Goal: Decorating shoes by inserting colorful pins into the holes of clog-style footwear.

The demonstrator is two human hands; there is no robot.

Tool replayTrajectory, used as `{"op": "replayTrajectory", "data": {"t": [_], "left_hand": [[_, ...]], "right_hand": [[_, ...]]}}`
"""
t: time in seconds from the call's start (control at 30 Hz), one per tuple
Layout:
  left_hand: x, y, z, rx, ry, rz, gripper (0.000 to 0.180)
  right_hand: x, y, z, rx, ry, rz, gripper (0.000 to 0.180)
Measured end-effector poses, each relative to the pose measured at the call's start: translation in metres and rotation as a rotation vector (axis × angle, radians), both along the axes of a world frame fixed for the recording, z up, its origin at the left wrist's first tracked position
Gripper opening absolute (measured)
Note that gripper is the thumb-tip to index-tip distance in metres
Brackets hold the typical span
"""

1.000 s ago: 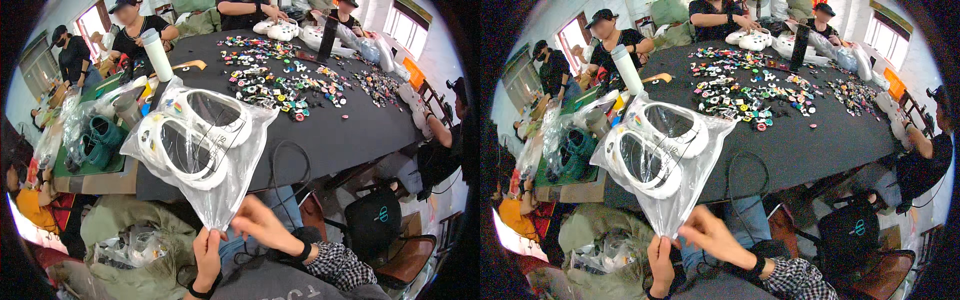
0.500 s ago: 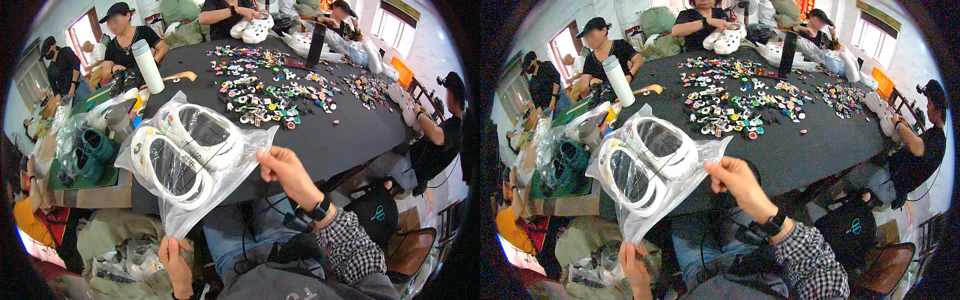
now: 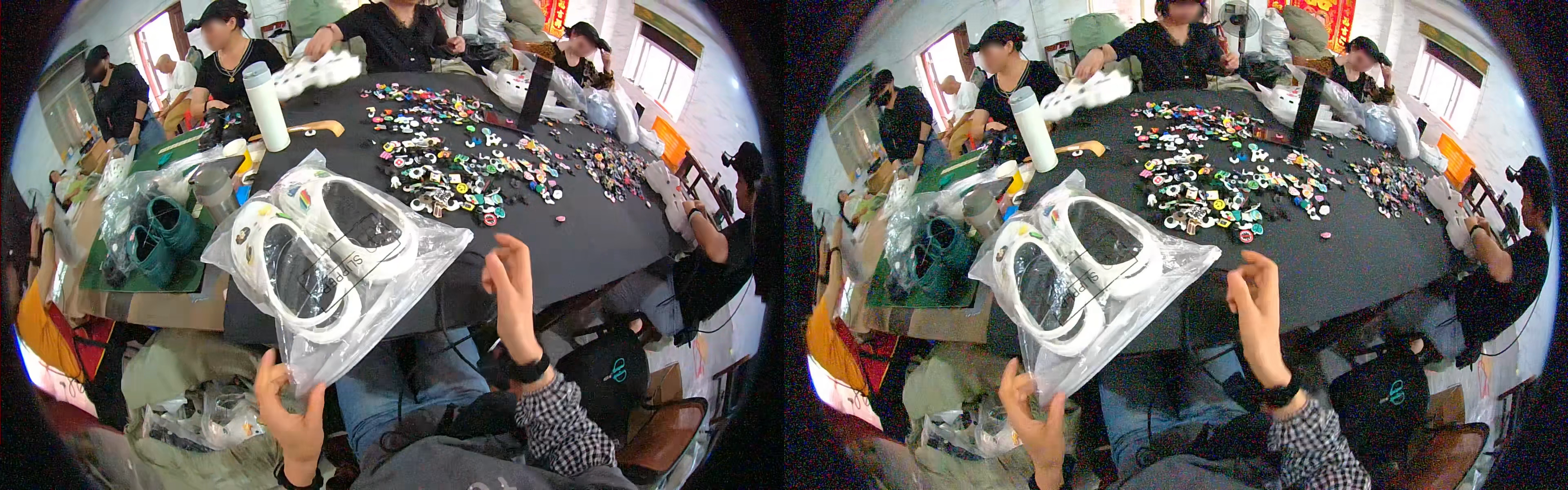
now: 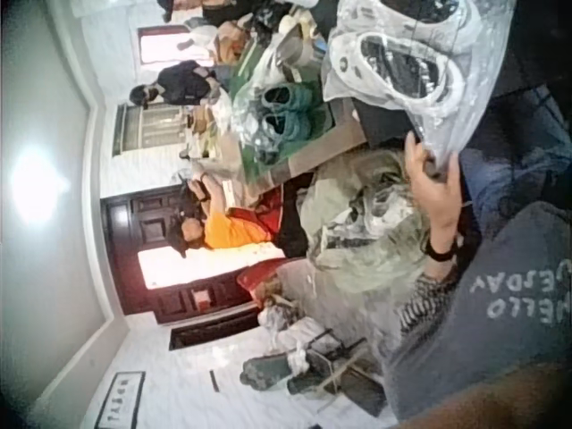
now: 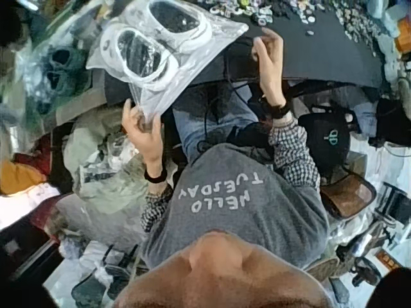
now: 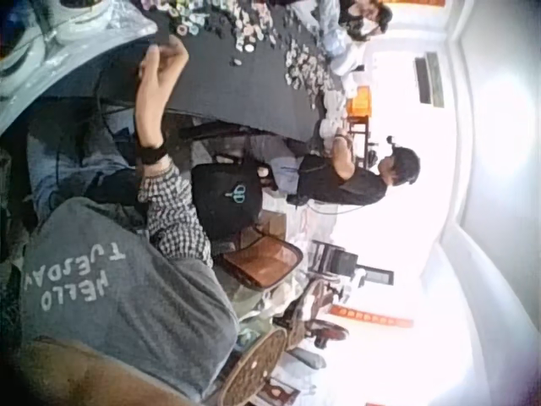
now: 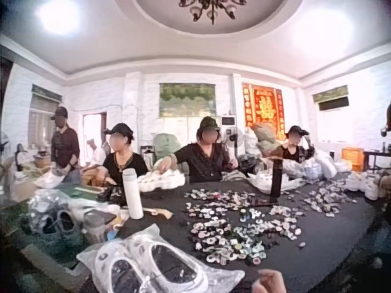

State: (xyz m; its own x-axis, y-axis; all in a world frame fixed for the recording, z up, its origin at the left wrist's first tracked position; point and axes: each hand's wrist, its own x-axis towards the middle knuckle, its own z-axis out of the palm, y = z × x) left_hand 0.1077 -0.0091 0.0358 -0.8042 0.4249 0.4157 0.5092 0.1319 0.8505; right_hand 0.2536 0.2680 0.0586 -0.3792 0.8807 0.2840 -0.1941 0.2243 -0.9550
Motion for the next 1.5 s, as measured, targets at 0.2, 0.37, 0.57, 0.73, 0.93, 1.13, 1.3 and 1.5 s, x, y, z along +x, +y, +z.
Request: {"op": "replayTrajectory", "data": {"t": [0.2, 0.37, 0.57, 0.73, 0.93, 1.13, 1.3, 1.5], "left_hand": [[0.011, 0.029, 0.023, -0.016, 0.115, 0.014, 0.072], [0.007, 0.029, 0.021, -0.081, 0.261, -0.008, 0.055], [0.004, 0.030, 0.024, -0.063, 0.252, -0.015, 0.022], [0.005, 0.032, 0.018, -0.114, 0.319, 0.026, 0.018], [0.015, 0.035, 0.033, 0.046, 0.246, 0.050, 0.013], [0.023, 0.038, 0.033, 0.218, 0.348, 0.115, 0.016], [0.033, 0.053, 0.033, 0.297, 0.312, -0.147, 0.019], [0.058, 0.077, 0.041, 0.370, 0.194, -0.251, 0.025]], "right_hand": [[-0.006, -0.048, 0.013, 0.688, -0.359, 0.390, 0.021], [-0.029, -0.066, 0.009, 0.880, -0.336, 0.254, 0.037], [-0.020, -0.074, -0.005, 1.094, -0.277, 0.251, 0.038], [-0.025, -0.076, -0.010, 1.222, -0.316, 0.278, 0.037], [-0.036, -0.080, -0.002, 1.275, -0.194, 0.303, 0.039], [-0.034, -0.083, -0.004, 1.117, -0.442, 0.538, 0.040], [-0.058, -0.065, 0.027, 1.218, -0.241, 0.338, 0.038], [-0.097, -0.038, 0.057, 1.194, -0.547, 0.093, 0.042]]}}
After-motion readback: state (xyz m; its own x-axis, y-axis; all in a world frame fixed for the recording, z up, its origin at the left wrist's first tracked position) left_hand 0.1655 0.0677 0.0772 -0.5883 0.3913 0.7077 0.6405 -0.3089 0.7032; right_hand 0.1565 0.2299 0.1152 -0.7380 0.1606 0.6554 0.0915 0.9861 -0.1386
